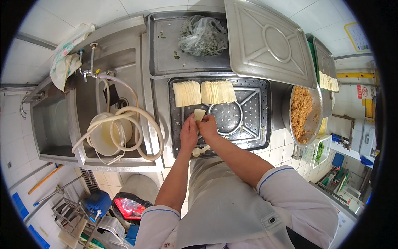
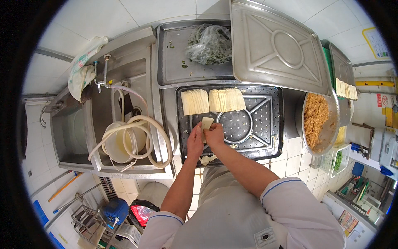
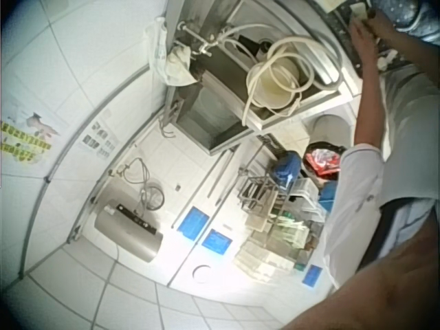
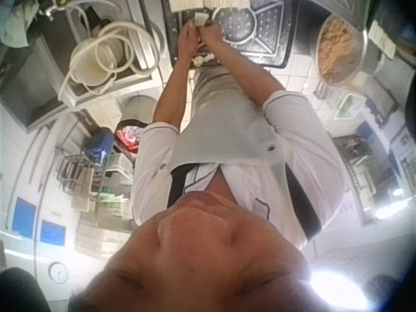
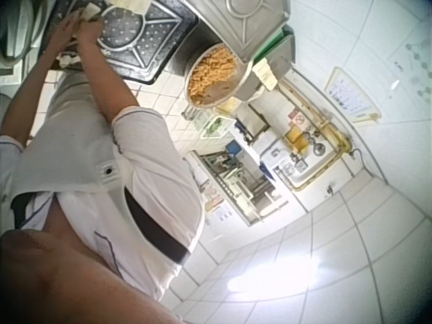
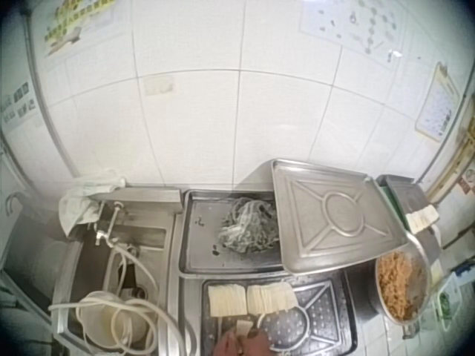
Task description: The person repeatedly scoops a brown filling from a large metal bowl and spreads it onto rectangular white tofu slices. They then place another tofu slice on top to form a sandwich and set the assembled unit onto a metal tray. The process is repeated continuously throughout the clip.
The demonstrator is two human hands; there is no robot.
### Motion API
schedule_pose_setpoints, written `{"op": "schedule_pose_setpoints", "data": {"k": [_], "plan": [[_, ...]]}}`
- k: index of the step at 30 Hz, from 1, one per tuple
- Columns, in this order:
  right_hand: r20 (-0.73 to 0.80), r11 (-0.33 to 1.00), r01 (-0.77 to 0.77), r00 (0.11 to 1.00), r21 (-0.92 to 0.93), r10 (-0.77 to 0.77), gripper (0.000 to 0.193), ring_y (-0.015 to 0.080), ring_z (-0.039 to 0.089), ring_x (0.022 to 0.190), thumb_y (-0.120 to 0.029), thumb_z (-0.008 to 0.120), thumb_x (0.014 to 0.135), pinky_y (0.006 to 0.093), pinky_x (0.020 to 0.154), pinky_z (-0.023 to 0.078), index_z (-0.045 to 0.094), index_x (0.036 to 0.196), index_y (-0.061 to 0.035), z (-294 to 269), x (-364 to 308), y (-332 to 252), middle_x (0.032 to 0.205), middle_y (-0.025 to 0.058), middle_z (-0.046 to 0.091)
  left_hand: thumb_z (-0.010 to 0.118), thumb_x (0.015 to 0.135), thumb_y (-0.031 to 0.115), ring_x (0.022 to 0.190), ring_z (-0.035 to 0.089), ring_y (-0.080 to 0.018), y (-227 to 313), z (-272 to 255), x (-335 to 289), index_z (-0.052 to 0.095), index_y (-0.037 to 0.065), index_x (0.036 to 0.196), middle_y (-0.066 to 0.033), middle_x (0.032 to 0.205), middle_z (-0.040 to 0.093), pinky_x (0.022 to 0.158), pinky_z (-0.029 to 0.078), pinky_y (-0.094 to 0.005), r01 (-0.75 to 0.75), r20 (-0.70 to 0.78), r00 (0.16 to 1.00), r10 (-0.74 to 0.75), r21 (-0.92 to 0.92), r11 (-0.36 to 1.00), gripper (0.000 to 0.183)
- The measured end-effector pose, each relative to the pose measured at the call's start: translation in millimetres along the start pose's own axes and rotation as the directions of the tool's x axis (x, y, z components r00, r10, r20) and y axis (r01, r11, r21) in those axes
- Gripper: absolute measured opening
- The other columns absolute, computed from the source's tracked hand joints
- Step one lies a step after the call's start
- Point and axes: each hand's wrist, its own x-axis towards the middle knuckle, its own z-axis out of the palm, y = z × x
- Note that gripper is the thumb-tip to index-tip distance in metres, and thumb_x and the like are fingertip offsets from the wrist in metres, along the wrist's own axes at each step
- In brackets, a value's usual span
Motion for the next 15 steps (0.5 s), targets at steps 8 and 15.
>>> {"op": "schedule_pose_setpoints", "data": {"k": [8, 15], "plan": [[0.025, 0.991, -0.08, 0.997, 0.105, 0.078, 0.053, 0.0253, 0.07, 0.097, -0.006, 0.079, 0.087, 0.0369, 0.08, 0.06, 0.057, 0.133, 0.0061, 4.7, -0.3, -1.3, 0.112, 0.0163, 0.068, 0.038, 0.118, 0.042, 0.15, 0.047, -0.0246, 2.1, -0.5, -1.6, 0.049, -0.005, 0.157, -0.017, 0.161, 0.053, 0.125, 0.034, -0.035, -0.055, 0.099, 0.993, 0.065, -0.099, 0.994, 0.061], [0.092, 0.987, 0.067, 0.992, 0.146, -0.081, 0.049, 0.0208, 0.068, 0.098, -0.007, 0.08, 0.089, 0.0352, 0.084, 0.058, 0.059, 0.133, 0.0021, 15.3, -11.7, -6.6, 0.113, 0.011, 0.069, 0.033, 0.116, 0.056, 0.15, 0.046, -0.0222, -5.1, -6.4, 6.8, 0.044, -0.001, 0.162, -0.0134, 0.163, 0.05, 0.125, 0.033, -0.0352, 0.161, 0.15, 0.983, -0.107, -0.412, 0.897, 0.074]]}}
